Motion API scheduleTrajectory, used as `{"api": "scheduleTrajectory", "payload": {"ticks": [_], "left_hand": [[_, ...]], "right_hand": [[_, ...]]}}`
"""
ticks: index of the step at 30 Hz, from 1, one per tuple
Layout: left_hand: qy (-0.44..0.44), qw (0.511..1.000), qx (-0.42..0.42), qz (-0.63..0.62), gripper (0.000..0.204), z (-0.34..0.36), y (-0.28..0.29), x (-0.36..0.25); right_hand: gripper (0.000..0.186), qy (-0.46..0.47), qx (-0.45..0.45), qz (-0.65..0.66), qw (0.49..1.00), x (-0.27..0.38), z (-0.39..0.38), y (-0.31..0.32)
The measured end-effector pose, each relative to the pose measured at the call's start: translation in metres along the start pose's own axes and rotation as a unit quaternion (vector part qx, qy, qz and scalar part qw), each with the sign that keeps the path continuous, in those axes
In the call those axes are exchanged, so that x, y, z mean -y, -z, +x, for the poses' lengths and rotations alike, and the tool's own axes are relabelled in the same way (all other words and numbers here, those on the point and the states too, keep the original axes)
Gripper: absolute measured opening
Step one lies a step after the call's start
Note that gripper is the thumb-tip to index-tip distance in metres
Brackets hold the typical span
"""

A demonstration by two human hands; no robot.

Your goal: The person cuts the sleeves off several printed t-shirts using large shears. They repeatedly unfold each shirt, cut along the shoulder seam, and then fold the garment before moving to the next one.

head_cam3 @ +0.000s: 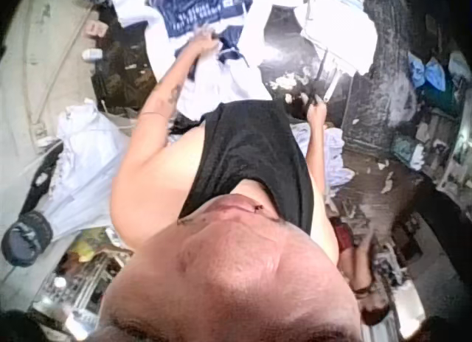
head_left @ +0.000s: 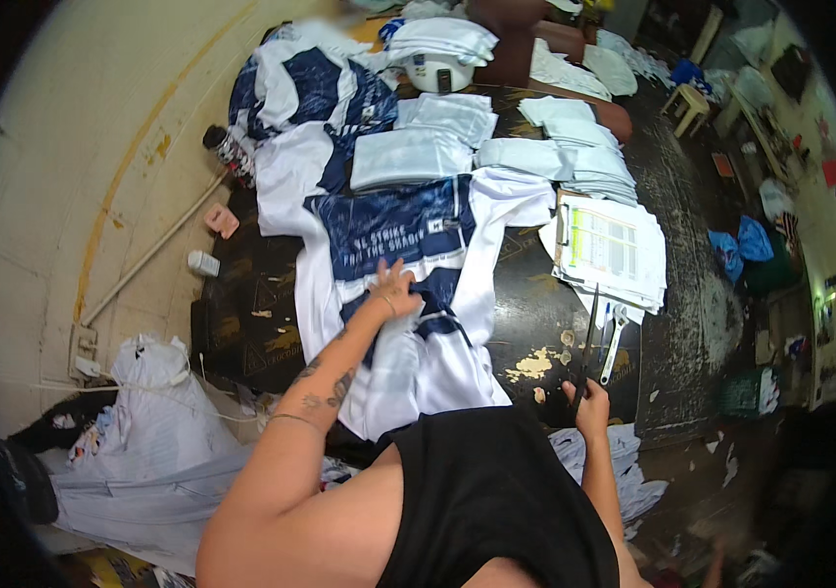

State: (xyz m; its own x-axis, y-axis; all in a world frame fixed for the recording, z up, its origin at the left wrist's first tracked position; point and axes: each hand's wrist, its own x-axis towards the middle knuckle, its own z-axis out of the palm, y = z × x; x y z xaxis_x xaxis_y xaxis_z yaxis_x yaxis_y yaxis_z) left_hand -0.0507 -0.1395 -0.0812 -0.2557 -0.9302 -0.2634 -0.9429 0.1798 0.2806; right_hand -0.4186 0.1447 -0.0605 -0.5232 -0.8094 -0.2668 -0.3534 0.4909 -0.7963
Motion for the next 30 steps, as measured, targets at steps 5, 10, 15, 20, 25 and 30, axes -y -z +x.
{"api": "scheduleTrajectory", "payload": {"ticks": [5, 10, 15, 20, 25, 30], "left_hand": [[-0.333, 0.886, 0.315, 0.068, 0.061, 0.038, 0.077, -0.039], [-0.189, 0.812, -0.543, -0.098, 0.035, 0.083, 0.372, 0.040], [-0.133, 0.759, -0.616, 0.164, 0.111, 0.043, 0.372, 0.099], [-0.144, 0.987, 0.068, 0.011, 0.049, -0.107, 0.057, 0.013], [-0.072, 0.950, 0.291, -0.088, 0.035, -0.147, -0.046, -0.018], [-0.178, 0.885, -0.415, -0.112, 0.014, -0.070, 0.172, -0.002]], "right_hand": [[0.052, -0.015, -0.065, -0.072, 0.995, -0.017, 0.045, -0.010], [0.055, -0.045, -0.107, -0.127, 0.985, -0.020, 0.104, -0.011], [0.049, 0.021, -0.097, -0.179, 0.979, -0.017, 0.111, -0.021], [0.073, 0.038, -0.013, -0.189, 0.981, 0.006, 0.087, -0.031], [0.096, 0.171, 0.273, 0.065, 0.944, 0.036, 0.063, -0.099], [0.091, 0.380, 0.556, 0.039, 0.738, 0.138, 0.023, -0.170]]}}
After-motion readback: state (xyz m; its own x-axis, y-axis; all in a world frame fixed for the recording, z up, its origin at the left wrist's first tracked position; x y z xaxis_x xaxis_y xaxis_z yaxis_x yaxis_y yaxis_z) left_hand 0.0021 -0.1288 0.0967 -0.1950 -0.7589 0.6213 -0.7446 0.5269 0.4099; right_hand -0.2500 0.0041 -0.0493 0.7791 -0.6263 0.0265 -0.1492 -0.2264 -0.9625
